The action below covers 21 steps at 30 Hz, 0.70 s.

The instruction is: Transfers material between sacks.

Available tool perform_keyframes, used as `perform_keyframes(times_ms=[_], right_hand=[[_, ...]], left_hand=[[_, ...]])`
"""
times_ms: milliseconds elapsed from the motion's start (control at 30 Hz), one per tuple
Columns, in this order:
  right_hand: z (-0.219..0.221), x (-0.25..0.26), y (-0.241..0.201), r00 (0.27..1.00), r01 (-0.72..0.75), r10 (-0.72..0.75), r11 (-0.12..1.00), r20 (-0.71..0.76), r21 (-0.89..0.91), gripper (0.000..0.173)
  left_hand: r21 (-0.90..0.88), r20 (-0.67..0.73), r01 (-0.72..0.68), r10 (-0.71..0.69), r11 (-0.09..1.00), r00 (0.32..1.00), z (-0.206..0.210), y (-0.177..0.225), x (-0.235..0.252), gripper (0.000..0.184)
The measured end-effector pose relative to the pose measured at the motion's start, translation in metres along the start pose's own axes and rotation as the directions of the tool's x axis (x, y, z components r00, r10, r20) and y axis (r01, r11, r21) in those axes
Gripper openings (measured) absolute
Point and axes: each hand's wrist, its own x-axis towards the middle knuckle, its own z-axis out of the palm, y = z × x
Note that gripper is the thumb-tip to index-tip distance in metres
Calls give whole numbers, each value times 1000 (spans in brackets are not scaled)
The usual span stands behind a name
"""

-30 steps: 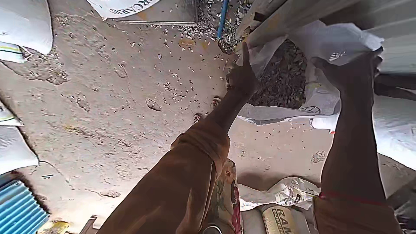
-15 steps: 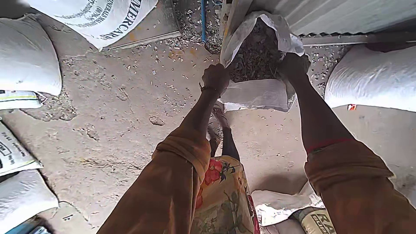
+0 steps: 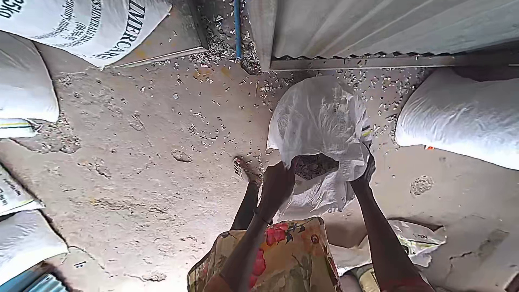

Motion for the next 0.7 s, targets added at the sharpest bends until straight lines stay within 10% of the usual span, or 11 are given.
perform_keyframes(times_ms=[167, 367, 533, 633, 700], right_hand=[[17, 40, -21, 1000, 5, -5, 999, -11, -52, 40], [22, 69, -1, 980, 144, -135, 988, -145, 52, 31], [36, 65, 43, 948, -2, 102, 949, -301, 315, 28], [34, 72, 40, 823, -255, 543, 613, -164, 748, 29], [66, 73, 55, 735, 35, 503, 641, -455, 767, 17]], left_hand=[[-416, -247, 206, -328, 886, 912, -8, 11, 23, 41], [-33, -476, 315, -292, 948, 829, -5, 83, 21, 42], [-14, -474, 209, -190, 978, 860, 28, 113, 15, 31], [-71, -483, 154, -169, 986, 859, 38, 124, 14, 24], [-125, -487, 112, -160, 986, 859, 35, 132, 20, 18]])
